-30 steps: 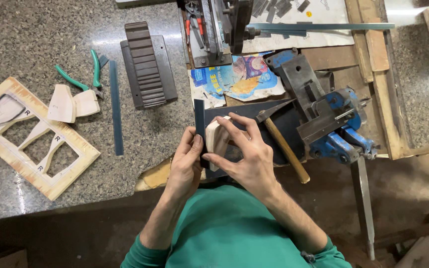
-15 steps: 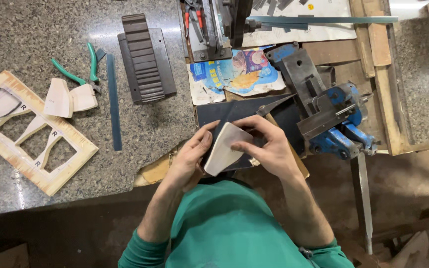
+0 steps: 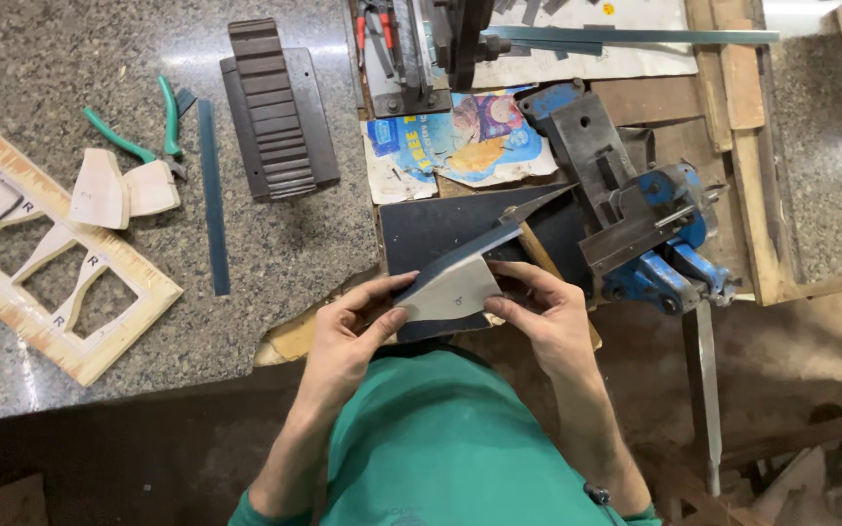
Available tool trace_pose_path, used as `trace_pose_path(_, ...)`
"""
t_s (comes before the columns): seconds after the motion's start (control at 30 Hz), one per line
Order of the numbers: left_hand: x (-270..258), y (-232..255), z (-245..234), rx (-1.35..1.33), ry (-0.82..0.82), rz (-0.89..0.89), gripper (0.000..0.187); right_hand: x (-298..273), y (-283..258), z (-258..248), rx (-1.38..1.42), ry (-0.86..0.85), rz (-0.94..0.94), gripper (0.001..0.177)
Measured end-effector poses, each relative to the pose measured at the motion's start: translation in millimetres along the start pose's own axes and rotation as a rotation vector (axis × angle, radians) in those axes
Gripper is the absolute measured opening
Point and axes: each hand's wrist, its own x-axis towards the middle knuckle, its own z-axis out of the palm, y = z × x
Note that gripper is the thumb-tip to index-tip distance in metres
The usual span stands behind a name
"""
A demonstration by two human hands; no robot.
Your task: The person uses a hammer to tap a small, light-colored wooden piece into a metal jig on a workbench. They repeatedly remove the piece, inspect its edges, and reposition it within the jig for further shaping. The person handles the wooden piece and the hammer throughout the process.
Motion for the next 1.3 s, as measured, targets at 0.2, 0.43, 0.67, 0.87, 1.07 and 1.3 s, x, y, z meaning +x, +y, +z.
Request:
trace_pose_path(0.2,-5,0,3,0.060,0.043,-0.015,0.037,-8,-1,-5,0.022,-0.014,0.011,0.050)
trace_pose_path(0.43,-4,5,2,-0.025,-0.038,0.040,0.037,-5,20,-20,0.260,-0.130,-0.100,0.049)
trace_pose_path(0.67,-8,24,8,0.175,-0.096,0.121,0.041,-16,32,-29,0.217,-0.096,-0.138,0.049)
trace_pose_path(0.87,-5,30,11,0.334,-0.117,0.172,0.043,-21,31,-30,0.162,-0.097,-0.167,0.049)
trace_pose_path(1.07,0,27,13,0.312,-0.140,0.137,0.043,-23,27,-32,0.132,-0.082,-0.147,0.051)
trace_pose_path(1.3,5,20,13,0.093,-0.176,0.051,0.038,-16,52,-42,0.391,-0.129,-0.190,0.063)
